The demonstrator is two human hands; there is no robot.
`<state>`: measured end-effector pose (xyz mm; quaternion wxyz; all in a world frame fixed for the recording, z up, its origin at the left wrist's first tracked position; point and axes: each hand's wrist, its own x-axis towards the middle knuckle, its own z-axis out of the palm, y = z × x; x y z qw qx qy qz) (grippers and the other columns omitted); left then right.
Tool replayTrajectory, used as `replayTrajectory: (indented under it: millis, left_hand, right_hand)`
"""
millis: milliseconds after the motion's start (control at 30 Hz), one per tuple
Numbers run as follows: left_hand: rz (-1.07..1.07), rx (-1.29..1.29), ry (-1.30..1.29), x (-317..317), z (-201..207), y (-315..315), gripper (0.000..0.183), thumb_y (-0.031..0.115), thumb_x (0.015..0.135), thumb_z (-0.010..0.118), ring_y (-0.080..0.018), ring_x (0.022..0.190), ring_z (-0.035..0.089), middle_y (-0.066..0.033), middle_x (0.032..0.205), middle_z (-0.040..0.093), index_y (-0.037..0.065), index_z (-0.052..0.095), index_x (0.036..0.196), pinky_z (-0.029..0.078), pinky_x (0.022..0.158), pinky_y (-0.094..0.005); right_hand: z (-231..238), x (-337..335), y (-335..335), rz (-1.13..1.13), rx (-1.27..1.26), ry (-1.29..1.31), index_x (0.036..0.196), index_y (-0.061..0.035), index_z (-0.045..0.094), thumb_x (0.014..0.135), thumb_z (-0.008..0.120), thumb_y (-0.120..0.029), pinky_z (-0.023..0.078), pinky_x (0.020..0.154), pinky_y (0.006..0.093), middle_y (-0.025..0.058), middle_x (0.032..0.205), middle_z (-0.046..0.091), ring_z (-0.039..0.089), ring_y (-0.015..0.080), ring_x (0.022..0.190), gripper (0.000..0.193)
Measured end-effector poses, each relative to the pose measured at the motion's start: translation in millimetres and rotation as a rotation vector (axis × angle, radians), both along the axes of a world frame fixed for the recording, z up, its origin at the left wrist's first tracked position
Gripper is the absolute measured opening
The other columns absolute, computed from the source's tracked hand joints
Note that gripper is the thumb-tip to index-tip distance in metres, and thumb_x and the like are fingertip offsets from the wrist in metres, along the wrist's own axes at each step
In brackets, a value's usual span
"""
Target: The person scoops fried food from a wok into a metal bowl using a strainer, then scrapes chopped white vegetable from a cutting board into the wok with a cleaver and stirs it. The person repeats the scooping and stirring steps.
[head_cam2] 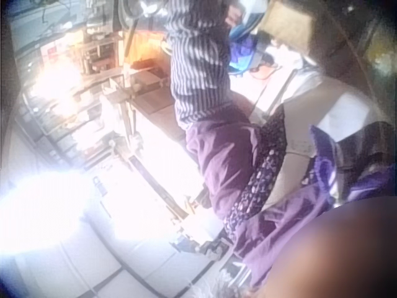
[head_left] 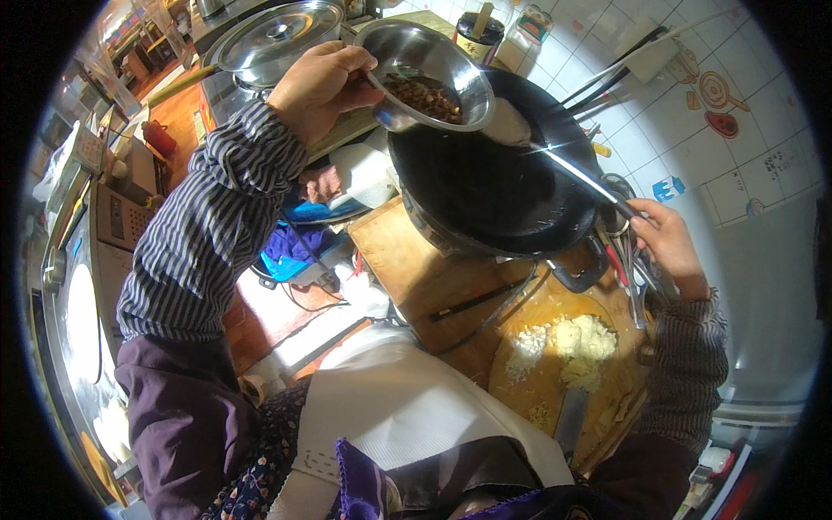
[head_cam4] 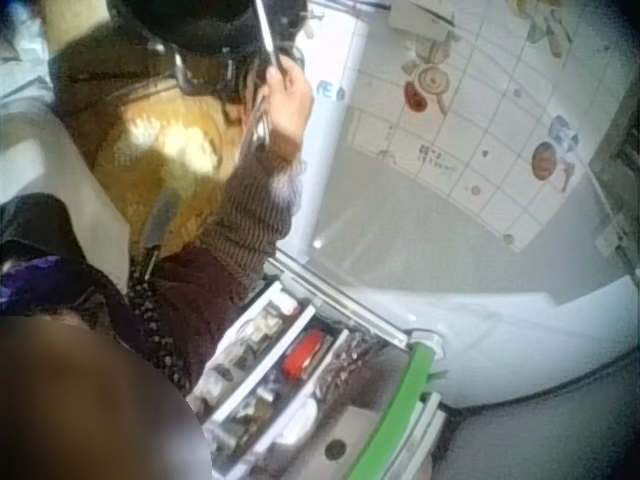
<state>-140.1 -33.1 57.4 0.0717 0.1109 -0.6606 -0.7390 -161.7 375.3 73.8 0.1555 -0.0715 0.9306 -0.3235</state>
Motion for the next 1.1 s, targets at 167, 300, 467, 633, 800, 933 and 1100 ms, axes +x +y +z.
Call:
replayTrajectory:
  millis: [167, 300, 467, 633, 800, 933, 1100]
  left_hand:
    - [-0.016, -0.005, -0.008, 1, 0, 1, 0.012, 0.014, 0.089, 0.051, -0.0085, 0.067, 0.048, -0.0034, 0.077, 0.045, 0.002, 0.050, 0.090, 0.051, 0.061, -0.0187]
    - [-0.041, 0.022, -0.032, -2, -1, 8, 0.012, 0.013, 0.088, 0.052, -0.0096, 0.066, 0.050, -0.0041, 0.077, 0.046, 0.002, 0.050, 0.090, 0.052, 0.060, -0.0199]
    - [-0.053, 0.050, -0.049, -8, -4, 19, 0.016, 0.009, 0.086, 0.053, -0.0164, 0.070, 0.062, -0.0111, 0.087, 0.051, -0.004, 0.050, 0.095, 0.057, 0.069, -0.0280]
    - [-0.105, 0.071, -0.020, -9, -7, 24, 0.017, 0.008, 0.086, 0.053, -0.0175, 0.070, 0.060, -0.0116, 0.088, 0.051, -0.005, 0.050, 0.096, 0.056, 0.069, -0.0283]
    - [-0.118, 0.066, -0.012, -8, -6, 23, 0.017, 0.008, 0.085, 0.054, -0.0170, 0.069, 0.058, -0.0106, 0.085, 0.049, -0.005, 0.049, 0.095, 0.056, 0.069, -0.0273]
    - [-0.089, 0.090, -0.009, -6, -6, 21, 0.014, 0.008, 0.084, 0.054, -0.0158, 0.069, 0.057, -0.0100, 0.084, 0.047, -0.003, 0.049, 0.092, 0.057, 0.068, -0.0268]
    - [-0.042, 0.081, -0.011, -4, -10, 15, 0.011, 0.007, 0.084, 0.054, -0.0149, 0.068, 0.057, -0.0094, 0.083, 0.047, -0.001, 0.049, 0.090, 0.057, 0.066, -0.0268]
  right_hand:
    - [35, 4, 9, -0.079, 0.064, 0.086, 0.110, -0.0069, 0.058, 0.087, 0.051, -0.011, 0.029, 0.038, 0.0149, -0.0054, 0.059, 0.048, 0.039, 0.0005, 0.045, 0.024]
    - [57, 13, 7, -0.051, 0.085, 0.188, 0.110, -0.0071, 0.058, 0.087, 0.051, -0.014, 0.029, 0.038, 0.0155, -0.0053, 0.058, 0.047, 0.040, 0.0008, 0.045, 0.026]
    - [69, 27, -1, 0.049, 0.107, 0.309, 0.110, -0.0038, 0.059, 0.083, 0.055, -0.016, 0.041, 0.054, 0.0220, 0.0034, 0.072, 0.058, 0.051, 0.0074, 0.061, 0.030]
    - [64, 49, -14, 0.123, 0.339, 0.672, 0.110, -0.0068, 0.059, 0.080, 0.055, -0.015, 0.046, 0.066, 0.0304, 0.0092, 0.084, 0.064, 0.059, 0.0202, 0.070, 0.031]
    - [63, 62, -18, 0.101, 0.621, 0.887, 0.112, -0.0111, 0.060, 0.081, 0.052, -0.020, 0.047, 0.068, 0.0325, 0.0101, 0.089, 0.064, 0.060, 0.0228, 0.073, 0.033]
    - [57, 63, -10, 0.136, 0.674, 0.939, 0.112, -0.0117, 0.060, 0.084, 0.048, -0.024, 0.047, 0.065, 0.0310, 0.0097, 0.090, 0.063, 0.060, 0.0211, 0.072, 0.033]
    - [58, 60, 10, 0.049, 0.221, 0.646, 0.112, -0.0086, 0.059, 0.085, 0.051, -0.018, 0.043, 0.058, 0.0241, 0.0047, 0.084, 0.060, 0.055, 0.0114, 0.068, 0.030]
